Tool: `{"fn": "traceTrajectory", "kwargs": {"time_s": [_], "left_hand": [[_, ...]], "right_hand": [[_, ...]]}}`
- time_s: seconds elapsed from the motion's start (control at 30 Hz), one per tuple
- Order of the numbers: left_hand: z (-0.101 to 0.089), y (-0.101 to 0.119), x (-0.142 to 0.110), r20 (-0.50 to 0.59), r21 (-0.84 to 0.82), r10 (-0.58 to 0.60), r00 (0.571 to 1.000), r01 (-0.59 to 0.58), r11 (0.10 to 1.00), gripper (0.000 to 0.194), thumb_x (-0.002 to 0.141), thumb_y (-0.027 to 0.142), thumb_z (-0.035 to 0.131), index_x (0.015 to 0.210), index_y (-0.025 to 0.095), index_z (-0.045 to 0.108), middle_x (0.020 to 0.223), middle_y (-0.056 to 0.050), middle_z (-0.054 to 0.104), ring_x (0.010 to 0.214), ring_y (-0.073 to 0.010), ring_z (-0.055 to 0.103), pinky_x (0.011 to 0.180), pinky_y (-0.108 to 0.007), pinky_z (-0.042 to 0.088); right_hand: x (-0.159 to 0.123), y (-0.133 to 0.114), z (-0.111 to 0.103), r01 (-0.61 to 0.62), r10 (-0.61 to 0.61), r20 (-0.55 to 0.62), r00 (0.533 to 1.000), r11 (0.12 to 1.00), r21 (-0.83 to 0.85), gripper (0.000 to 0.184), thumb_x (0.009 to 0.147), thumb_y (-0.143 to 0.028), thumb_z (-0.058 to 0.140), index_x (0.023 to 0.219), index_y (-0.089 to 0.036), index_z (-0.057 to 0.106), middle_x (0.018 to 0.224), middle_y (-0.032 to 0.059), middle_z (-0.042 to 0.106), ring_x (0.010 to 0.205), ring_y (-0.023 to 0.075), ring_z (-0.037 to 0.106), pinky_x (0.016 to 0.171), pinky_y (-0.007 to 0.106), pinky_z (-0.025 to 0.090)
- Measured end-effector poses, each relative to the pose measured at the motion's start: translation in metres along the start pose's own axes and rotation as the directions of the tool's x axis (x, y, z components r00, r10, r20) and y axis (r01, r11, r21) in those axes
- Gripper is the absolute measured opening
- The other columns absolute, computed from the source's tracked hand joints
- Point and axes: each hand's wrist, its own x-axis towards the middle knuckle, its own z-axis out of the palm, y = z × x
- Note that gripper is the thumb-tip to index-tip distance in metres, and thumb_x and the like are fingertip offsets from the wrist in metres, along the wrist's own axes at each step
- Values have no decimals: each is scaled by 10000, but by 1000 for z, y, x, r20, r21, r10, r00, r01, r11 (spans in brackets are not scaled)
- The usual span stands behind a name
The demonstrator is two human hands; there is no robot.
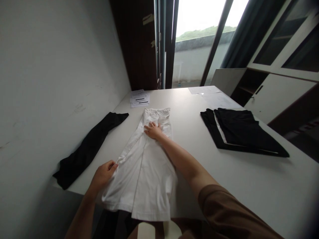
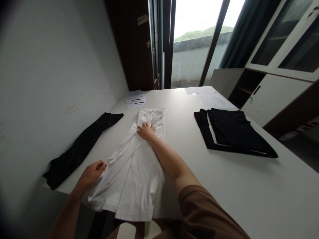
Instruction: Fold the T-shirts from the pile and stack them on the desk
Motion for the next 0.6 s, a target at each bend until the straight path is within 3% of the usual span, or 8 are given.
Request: {"fn": "traceTrajectory", "kwargs": {"time_s": [0.13, 0.3, 0.47, 0.6], "left_hand": [[-2, 16, 0, -23, 22, 25, 999, -25, 999, 389, 944, 535, 470, 752, 209, 563, 670, 34, 579, 661, -146, 546, 634, -234, 356], [3, 48, 7, -75, 36, 68, 995, -66, 997, 332, 964, 488, 487, 818, 212, 600, 743, 22, 659, 683, -145, 586, 649, -235, 359], [13, 80, 18, -91, 113, 125, 988, -115, 987, 254, 993, 410, 496, 883, 220, 622, 831, -2, 714, 732, -152, 629, 670, -238, 354], [19, 87, 23, -61, 201, 146, 987, -131, 971, 198, 993, 366, 523, 897, 226, 624, 869, -14, 726, 775, -164, 656, 676, -245, 338]], "right_hand": [[8, 2, 7, -10, 12, 87, 996, 1000, -27, 580, 1030, -619, 335, 1556, -388, 418, 1676, 94, 269, 1532, 366, 215, 1158, 756, 97], [22, 14, 6, -26, 30, 132, 991, 999, -34, 606, 1051, -591, 258, 1601, -350, 339, 1706, 101, 188, 1564, 352, 134, 1158, 767, 53], [32, 37, 4, -75, 79, 122, 989, 996, -39, 586, 1059, -558, 260, 1597, -339, 342, 1709, 84, 187, 1564, 345, 130, 1165, 757, 59], [36, 59, 1, -96, 100, 74, 992, 994, -57, 556, 1067, -520, 266, 1579, -332, 372, 1697, 87, 227, 1550, 342, 175, 1165, 754, 98]]}}
